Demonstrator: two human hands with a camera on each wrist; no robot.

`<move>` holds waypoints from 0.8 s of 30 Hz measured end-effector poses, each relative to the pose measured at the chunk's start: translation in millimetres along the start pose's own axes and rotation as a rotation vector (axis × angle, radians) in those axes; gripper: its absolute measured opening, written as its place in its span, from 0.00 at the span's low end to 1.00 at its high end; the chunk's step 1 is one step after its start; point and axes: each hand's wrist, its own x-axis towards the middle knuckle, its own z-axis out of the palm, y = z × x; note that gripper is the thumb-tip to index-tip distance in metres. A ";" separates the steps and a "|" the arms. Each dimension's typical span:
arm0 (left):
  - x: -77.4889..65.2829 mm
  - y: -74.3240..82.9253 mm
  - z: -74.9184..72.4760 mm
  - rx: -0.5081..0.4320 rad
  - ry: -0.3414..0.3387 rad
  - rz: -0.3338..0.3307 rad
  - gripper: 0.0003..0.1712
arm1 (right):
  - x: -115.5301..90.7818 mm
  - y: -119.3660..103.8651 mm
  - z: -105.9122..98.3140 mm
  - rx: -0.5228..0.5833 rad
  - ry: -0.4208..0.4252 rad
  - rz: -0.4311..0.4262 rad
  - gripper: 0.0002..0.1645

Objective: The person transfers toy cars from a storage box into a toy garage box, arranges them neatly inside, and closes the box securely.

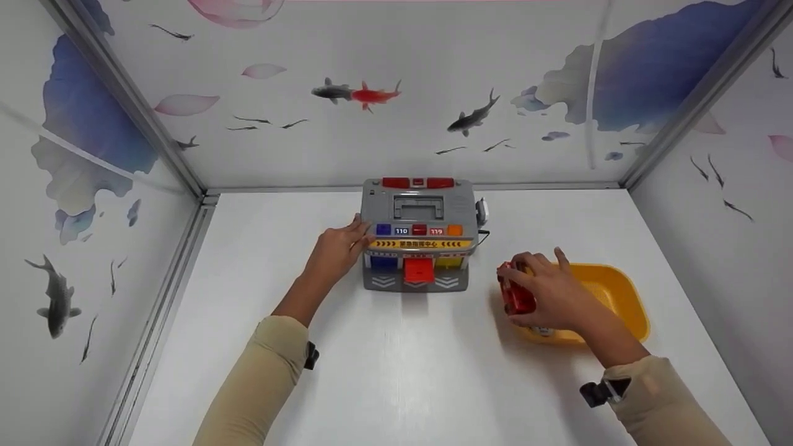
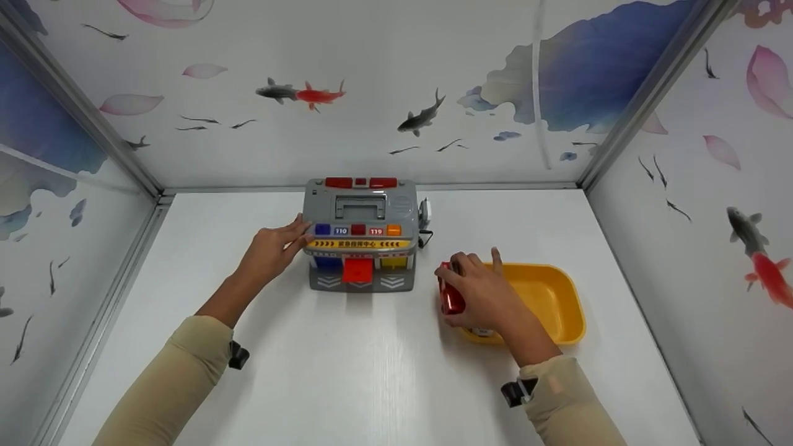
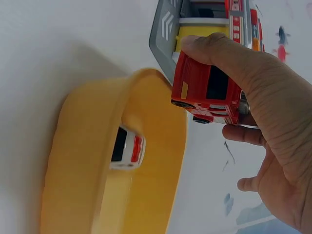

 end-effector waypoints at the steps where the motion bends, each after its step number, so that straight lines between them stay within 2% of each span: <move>1: 0.2 0.4 0.0 0.000 -0.003 -0.001 0.32 | 1.8 -2.5 1.6 0.001 -0.004 -0.001 0.53; 10: -1.3 0.1 1.0 0.013 0.002 -0.015 0.32 | 13.7 -20.8 11.3 0.007 -0.004 -0.040 0.54; 24: -1.7 0.2 1.7 -0.015 0.010 -0.008 0.32 | 33.0 -43.7 23.1 0.056 -0.016 -0.058 0.53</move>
